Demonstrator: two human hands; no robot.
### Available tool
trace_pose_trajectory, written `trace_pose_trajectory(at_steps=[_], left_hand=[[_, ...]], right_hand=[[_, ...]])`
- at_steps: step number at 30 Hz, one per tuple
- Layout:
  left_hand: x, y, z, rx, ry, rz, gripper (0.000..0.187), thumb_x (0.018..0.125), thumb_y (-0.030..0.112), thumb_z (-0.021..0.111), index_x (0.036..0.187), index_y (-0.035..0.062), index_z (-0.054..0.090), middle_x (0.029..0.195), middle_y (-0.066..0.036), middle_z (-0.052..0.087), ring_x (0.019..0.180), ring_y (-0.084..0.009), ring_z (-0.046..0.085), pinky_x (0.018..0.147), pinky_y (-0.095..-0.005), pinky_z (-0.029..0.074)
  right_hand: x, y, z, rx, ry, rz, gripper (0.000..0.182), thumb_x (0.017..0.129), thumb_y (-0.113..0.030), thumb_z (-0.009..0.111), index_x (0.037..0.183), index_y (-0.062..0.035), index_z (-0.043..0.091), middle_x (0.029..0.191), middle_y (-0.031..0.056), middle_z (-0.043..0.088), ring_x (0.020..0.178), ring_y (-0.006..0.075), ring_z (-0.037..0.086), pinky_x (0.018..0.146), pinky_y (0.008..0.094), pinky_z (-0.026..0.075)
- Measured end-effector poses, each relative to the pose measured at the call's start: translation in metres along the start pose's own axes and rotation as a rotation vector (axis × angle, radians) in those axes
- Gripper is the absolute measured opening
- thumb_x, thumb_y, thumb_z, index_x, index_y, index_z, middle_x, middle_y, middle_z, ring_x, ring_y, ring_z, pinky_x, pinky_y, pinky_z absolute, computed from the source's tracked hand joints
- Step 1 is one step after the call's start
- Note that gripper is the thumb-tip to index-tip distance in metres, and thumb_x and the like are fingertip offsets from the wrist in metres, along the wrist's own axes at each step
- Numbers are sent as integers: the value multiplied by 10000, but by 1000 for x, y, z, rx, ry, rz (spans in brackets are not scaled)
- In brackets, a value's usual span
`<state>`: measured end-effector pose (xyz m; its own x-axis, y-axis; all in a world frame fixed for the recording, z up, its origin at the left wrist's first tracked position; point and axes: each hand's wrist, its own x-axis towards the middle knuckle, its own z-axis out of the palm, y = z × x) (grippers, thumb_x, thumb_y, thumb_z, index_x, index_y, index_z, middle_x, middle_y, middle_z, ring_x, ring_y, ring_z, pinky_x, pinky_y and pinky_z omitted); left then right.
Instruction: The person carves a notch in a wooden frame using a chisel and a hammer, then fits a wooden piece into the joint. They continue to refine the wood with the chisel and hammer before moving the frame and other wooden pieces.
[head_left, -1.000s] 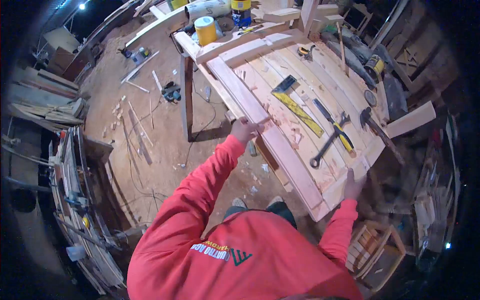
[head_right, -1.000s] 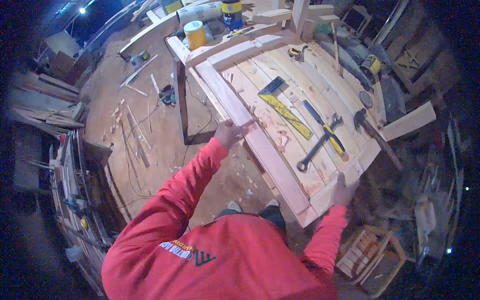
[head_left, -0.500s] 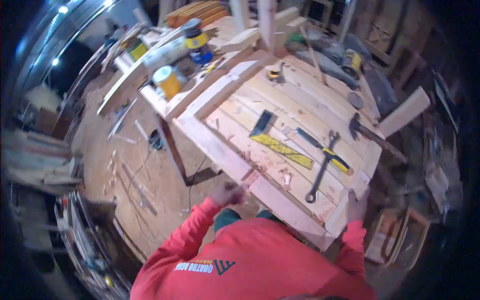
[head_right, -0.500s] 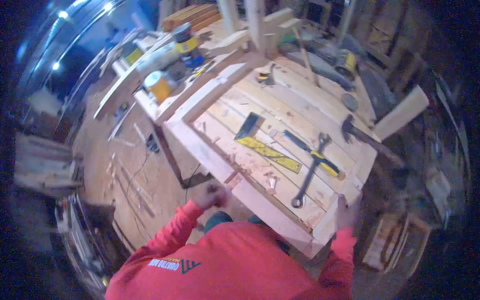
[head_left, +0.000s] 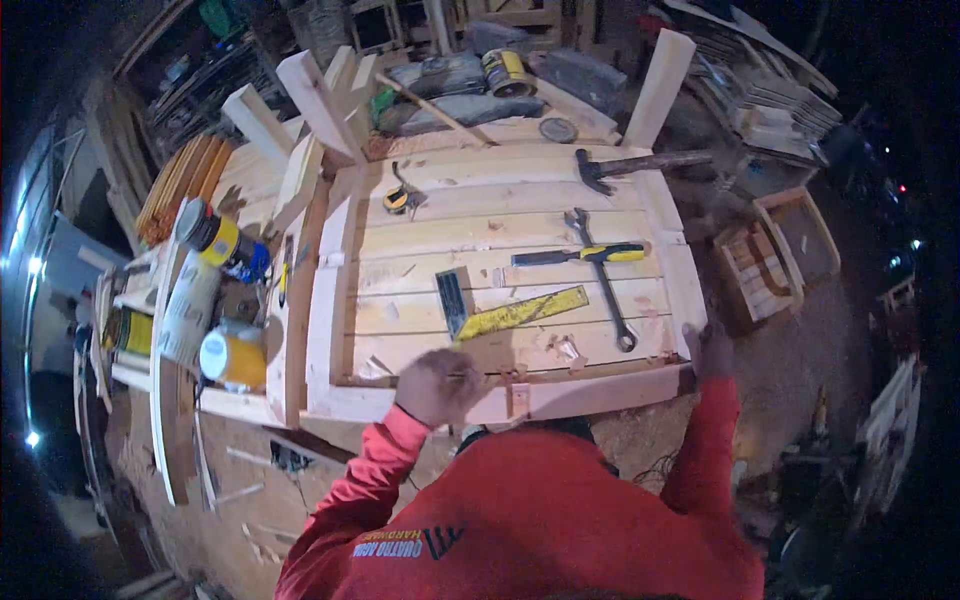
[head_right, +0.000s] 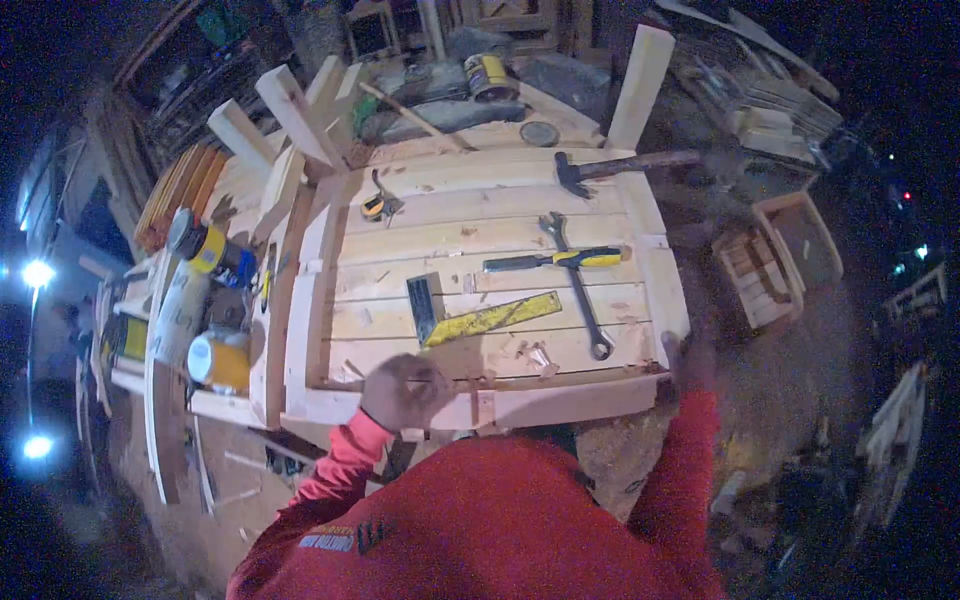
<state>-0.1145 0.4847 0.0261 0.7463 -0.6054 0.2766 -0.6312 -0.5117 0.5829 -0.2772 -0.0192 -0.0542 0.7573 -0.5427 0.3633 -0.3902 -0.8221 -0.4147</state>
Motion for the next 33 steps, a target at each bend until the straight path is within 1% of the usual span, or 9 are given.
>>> trace_pose_trajectory(at_steps=[2,6,8,12,17,21,26,30,33], left_hand=[[-16,-21,8,-16,-89,86,271,877,309,761,988,63,739,894,-122,727,837,-340,708,759,-437,582],[-14,-15,0,-110,-172,129,358,857,389,782,1030,78,739,1004,-127,711,929,-335,694,817,-449,575],[-18,-25,4,-99,-245,203,467,814,432,814,1107,80,723,1115,-132,685,1023,-335,672,883,-462,558],[-9,-27,9,-170,-253,327,510,737,418,872,1101,90,733,1121,-110,690,1022,-331,679,892,-453,566],[-7,-14,1,-165,-238,361,472,710,379,893,1044,80,743,1030,-120,708,948,-343,693,846,-443,579],[-6,-20,9,-183,-180,440,459,702,365,902,1007,65,739,978,-131,713,915,-346,690,821,-438,575],[-4,-25,18,-153,-207,388,421,726,349,891,987,59,732,952,-130,709,890,-355,683,801,-443,562],[0,5,35,-107,-199,387,345,788,299,843,991,48,722,942,-136,704,865,-361,672,795,-453,539],[12,54,63,-183,-215,223,313,836,259,794,1021,24,702,959,-158,686,889,-371,653,799,-453,523]], right_hand=[[-27,20,4,81,124,-50,590,913,-395,754,1293,32,605,1009,208,734,850,315,703,764,450,541],[-59,-66,-46,147,-51,637,464,965,-419,702,1112,17,647,1061,161,693,956,253,634,838,392,502],[-85,-4,22,399,344,562,452,977,-416,686,1113,13,647,1039,165,686,977,248,626,868,396,496],[-97,49,52,176,465,615,417,976,-343,667,1191,12,629,1054,175,700,1011,278,654,902,415,509],[-91,62,69,49,554,756,495,920,-385,714,1209,10,641,1078,229,727,970,364,703,846,466,545],[-86,14,42,13,351,1011,507,901,-391,730,1192,21,677,1091,264,728,965,341,722,825,457,553],[-84,-16,19,186,337,841,516,894,-385,740,1198,29,696,1077,285,729,946,298,739,769,459,570],[-89,-14,-7,1052,201,972,408,933,-275,723,1255,-26,690,1016,130,747,786,230,725,680,363,596],[-91,-4,-28,969,21,923,464,914,-361,770,1209,-12,685,952,113,728,815,228,716,644,341,598]])
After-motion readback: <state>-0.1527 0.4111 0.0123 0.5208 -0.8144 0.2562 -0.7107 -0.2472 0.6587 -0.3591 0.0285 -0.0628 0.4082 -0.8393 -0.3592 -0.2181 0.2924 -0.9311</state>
